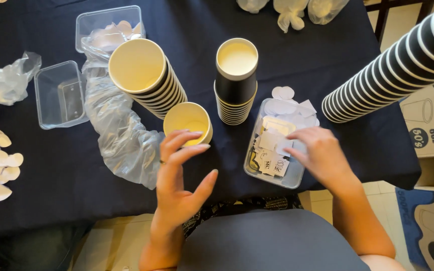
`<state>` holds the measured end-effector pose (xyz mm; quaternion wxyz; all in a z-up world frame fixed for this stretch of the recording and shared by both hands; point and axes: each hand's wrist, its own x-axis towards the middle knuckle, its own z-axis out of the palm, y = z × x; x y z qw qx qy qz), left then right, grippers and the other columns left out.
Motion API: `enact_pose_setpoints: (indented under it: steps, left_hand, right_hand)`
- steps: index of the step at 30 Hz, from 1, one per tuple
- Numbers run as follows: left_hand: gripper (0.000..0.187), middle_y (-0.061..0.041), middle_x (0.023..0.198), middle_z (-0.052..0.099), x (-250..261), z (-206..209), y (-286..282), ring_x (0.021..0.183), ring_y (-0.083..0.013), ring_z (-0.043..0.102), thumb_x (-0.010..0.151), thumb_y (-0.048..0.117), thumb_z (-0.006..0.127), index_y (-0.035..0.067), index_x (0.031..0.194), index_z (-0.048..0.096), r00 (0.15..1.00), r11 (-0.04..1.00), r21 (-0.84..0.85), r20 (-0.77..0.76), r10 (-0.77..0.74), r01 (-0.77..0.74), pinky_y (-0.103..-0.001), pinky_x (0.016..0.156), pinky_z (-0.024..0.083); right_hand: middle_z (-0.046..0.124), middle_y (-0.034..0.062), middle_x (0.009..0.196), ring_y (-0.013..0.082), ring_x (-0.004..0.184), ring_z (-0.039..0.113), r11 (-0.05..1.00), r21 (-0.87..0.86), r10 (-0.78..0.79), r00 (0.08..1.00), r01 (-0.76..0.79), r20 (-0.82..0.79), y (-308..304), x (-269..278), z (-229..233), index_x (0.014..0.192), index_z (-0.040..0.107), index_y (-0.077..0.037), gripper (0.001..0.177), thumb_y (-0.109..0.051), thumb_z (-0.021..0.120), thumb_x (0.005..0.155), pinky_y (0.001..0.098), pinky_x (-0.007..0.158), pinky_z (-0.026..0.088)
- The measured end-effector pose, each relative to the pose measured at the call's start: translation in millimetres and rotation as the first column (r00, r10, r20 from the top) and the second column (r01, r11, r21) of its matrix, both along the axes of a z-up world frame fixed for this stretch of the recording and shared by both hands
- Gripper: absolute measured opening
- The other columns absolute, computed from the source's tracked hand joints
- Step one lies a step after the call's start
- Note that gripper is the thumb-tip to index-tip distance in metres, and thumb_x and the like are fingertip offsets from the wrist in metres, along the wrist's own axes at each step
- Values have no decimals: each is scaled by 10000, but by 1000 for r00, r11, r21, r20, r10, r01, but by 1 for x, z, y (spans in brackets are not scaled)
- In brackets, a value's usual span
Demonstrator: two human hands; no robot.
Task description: Applying small logo stickers to the side of paper coffee cups.
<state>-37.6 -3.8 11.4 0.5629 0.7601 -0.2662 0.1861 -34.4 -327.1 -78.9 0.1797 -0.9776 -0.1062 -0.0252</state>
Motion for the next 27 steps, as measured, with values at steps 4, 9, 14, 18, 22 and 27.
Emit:
enact_pose_setpoints:
  steps: [4, 9, 14, 18, 22, 27]
  left_hand:
    - [251, -129, 1317, 618, -6, -6, 3, 1320, -345, 534, 969, 118, 690, 90, 1207, 616, 999, 999, 9, -18, -41, 42, -497, 1207, 439]
    - [202, -121, 1273, 639, -13, -10, 15, 1285, -338, 571, 982, 116, 675, 80, 1175, 629, 999, 999, -41, -27, -33, 32, -484, 1183, 462]
    - [176, -125, 1243, 651, -13, -14, 25, 1247, -326, 592, 990, 131, 662, 67, 1153, 639, 994, 992, -91, -42, -97, 93, -473, 1169, 472]
    - [215, -197, 1152, 714, 10, -35, 11, 1111, -408, 679, 908, -2, 722, 4, 1122, 705, 958, 935, -229, -25, -285, 272, -498, 980, 537]
    - [263, -114, 1244, 699, 22, -64, -28, 1155, -319, 695, 931, 30, 709, 89, 1187, 706, 901, 905, -215, -160, -402, 366, -421, 970, 569]
    - [366, -243, 1270, 623, 17, -100, -71, 1153, -411, 680, 984, 98, 710, -20, 1311, 599, 688, 798, -366, -409, -600, 478, -455, 980, 573]
  right_hand:
    - [753, 46, 1139, 256, 1071, 668, 996, -52, 72, 994, -76, -80, 15, 17, -25, 1128, 728, -122, 412, -362, 824, 807, 429, 960, 484]
    - [676, 121, 1219, 333, 1119, 631, 998, 5, 69, 971, -70, -228, 28, 37, -49, 1220, 632, -88, 527, -261, 857, 776, 458, 907, 523]
    - [733, 79, 1176, 231, 1070, 688, 986, 163, 13, 984, 17, -178, 18, 27, -23, 1200, 678, -88, 467, -237, 847, 792, 363, 944, 512]
    - [747, 233, 1084, 374, 1032, 731, 820, 548, -105, 984, 166, -141, 26, 4, 16, 1267, 662, 2, 469, -101, 803, 832, 449, 953, 558]
    - [700, 164, 1179, 227, 1095, 691, 542, 813, -129, 977, 214, -172, 27, -14, 25, 1427, 545, -15, 704, 33, 803, 774, 356, 1030, 537]
    - [677, 211, 1178, 286, 1113, 704, 345, 931, -76, 992, 116, -96, 38, -36, 25, 1329, 565, 121, 675, 159, 789, 693, 427, 1017, 555]
